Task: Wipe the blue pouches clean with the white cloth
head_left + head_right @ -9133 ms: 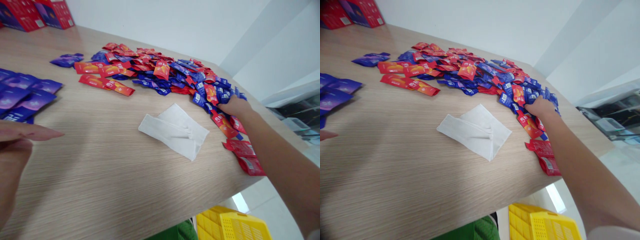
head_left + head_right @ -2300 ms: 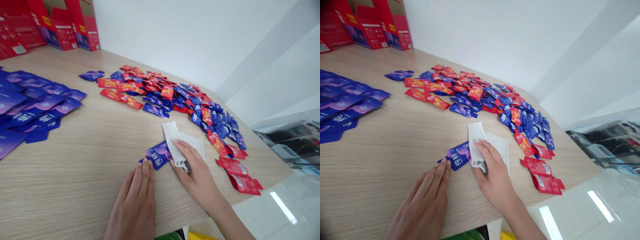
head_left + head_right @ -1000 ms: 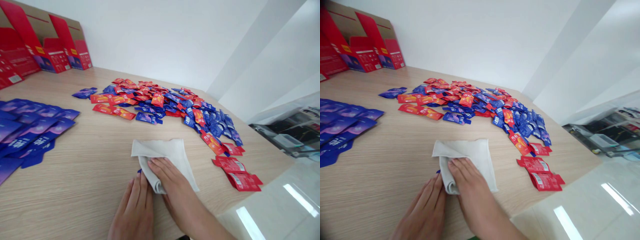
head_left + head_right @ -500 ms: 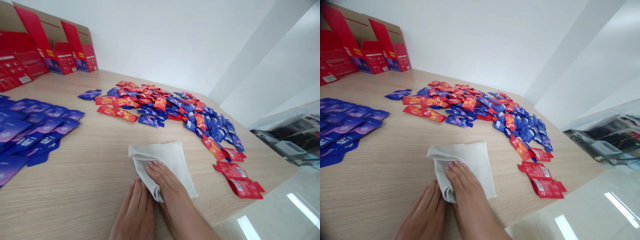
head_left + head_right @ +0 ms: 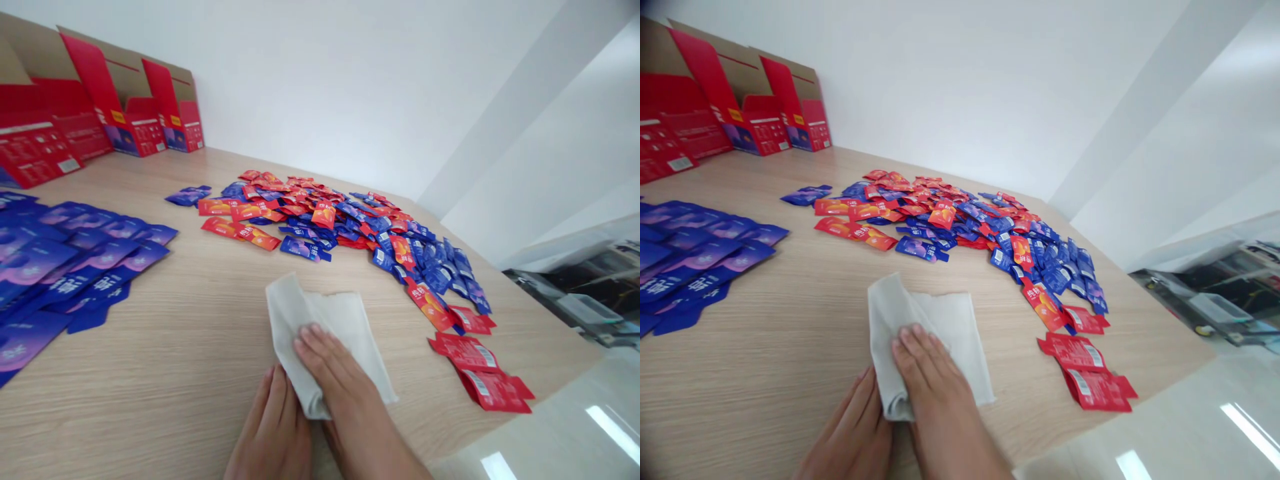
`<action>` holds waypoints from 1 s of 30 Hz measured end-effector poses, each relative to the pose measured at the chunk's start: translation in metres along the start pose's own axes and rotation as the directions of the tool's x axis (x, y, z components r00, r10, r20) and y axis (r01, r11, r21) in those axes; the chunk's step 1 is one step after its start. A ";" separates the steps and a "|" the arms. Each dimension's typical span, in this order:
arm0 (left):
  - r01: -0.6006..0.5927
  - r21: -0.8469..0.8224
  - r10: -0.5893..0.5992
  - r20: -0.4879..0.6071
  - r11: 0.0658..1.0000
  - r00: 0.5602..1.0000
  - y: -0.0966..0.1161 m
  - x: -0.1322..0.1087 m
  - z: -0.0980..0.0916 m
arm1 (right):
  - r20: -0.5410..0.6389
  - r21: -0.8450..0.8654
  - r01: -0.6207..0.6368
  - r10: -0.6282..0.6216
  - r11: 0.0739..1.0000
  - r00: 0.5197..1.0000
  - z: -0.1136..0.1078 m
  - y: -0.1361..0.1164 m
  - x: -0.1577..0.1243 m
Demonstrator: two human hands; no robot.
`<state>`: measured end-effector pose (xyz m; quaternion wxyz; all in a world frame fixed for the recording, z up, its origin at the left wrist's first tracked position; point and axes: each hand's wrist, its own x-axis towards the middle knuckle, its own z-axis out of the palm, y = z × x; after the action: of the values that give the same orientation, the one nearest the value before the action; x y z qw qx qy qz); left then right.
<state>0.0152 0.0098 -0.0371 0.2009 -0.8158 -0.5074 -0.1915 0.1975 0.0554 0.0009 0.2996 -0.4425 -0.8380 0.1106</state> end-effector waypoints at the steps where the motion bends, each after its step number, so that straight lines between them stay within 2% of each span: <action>1: -0.018 0.007 0.018 -0.011 1.000 1.000 -0.002 -0.001 0.002 | 0.028 -0.004 0.022 -0.022 1.000 0.999 0.003 0.001 0.001; 3: -0.040 0.017 0.040 -0.019 0.999 0.999 -0.006 -0.002 0.004 | 0.033 -0.039 -0.016 0.018 0.999 0.999 -0.003 0.016 -0.002; 6: -0.025 0.018 0.026 -0.030 1.000 0.999 -0.007 0.000 0.002 | -0.091 -0.096 -0.163 0.155 0.982 0.984 -0.031 0.051 -0.017; 8: -0.015 0.015 0.016 -0.046 1.000 0.999 -0.006 0.002 -0.001 | -0.147 -0.117 -0.230 0.212 0.966 0.966 -0.046 0.061 -0.024; 10: -0.007 0.008 0.007 -0.042 1.000 0.999 -0.004 0.004 -0.003 | -0.163 -0.106 -0.253 0.234 0.962 0.958 -0.046 0.052 -0.023; 12: -0.017 0.003 0.017 -0.032 1.000 0.999 -0.002 0.004 -0.004 | -0.130 -0.056 -0.181 0.172 0.982 0.976 -0.033 0.029 -0.015; 14: -0.026 0.012 0.026 -0.010 1.000 1.000 -0.002 0.004 -0.006 | -0.014 -0.017 0.001 -0.002 1.000 1.000 -0.017 0.007 -0.005; 15: -0.027 0.017 0.027 0.002 1.000 1.000 -0.002 0.004 -0.008 | 0.062 -0.011 0.054 -0.054 0.998 0.997 -0.011 0.000 -0.002; 17: -0.011 0.016 0.011 0.030 1.000 0.999 -0.003 0.005 -0.011 | 0.134 -0.031 0.053 -0.048 0.998 0.990 -0.010 0.001 0.001; 18: 0.000 0.009 0.000 0.039 1.000 0.999 -0.003 0.006 -0.013 | 0.119 -0.052 0.003 0.004 0.999 0.993 -0.013 0.009 -0.002; 20: 0.009 -0.007 -0.009 0.038 1.000 0.999 -0.002 0.007 -0.017 | 0.008 -0.092 -0.121 0.123 0.988 0.992 -0.027 0.033 -0.010; 23: 0.014 -0.004 -0.014 0.021 1.000 1.000 -0.001 0.007 -0.017 | -0.132 -0.113 -0.230 0.214 0.967 0.968 -0.045 0.058 -0.021; 26: -0.010 0.001 0.010 -0.018 1.000 1.000 -0.002 0.005 -0.010 | -0.133 -0.083 -0.197 0.185 0.977 0.974 -0.039 0.039 -0.016; 30: -0.053 0.015 0.054 -0.056 0.998 0.997 -0.006 0.001 0.000 | 0.038 0.000 0.037 -0.037 0.999 0.999 -0.012 -0.002 0.002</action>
<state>0.0104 0.0129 -0.0357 0.2255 -0.8219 -0.4810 -0.2055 0.2030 0.0546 0.0122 0.2857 -0.4248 -0.8515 0.1132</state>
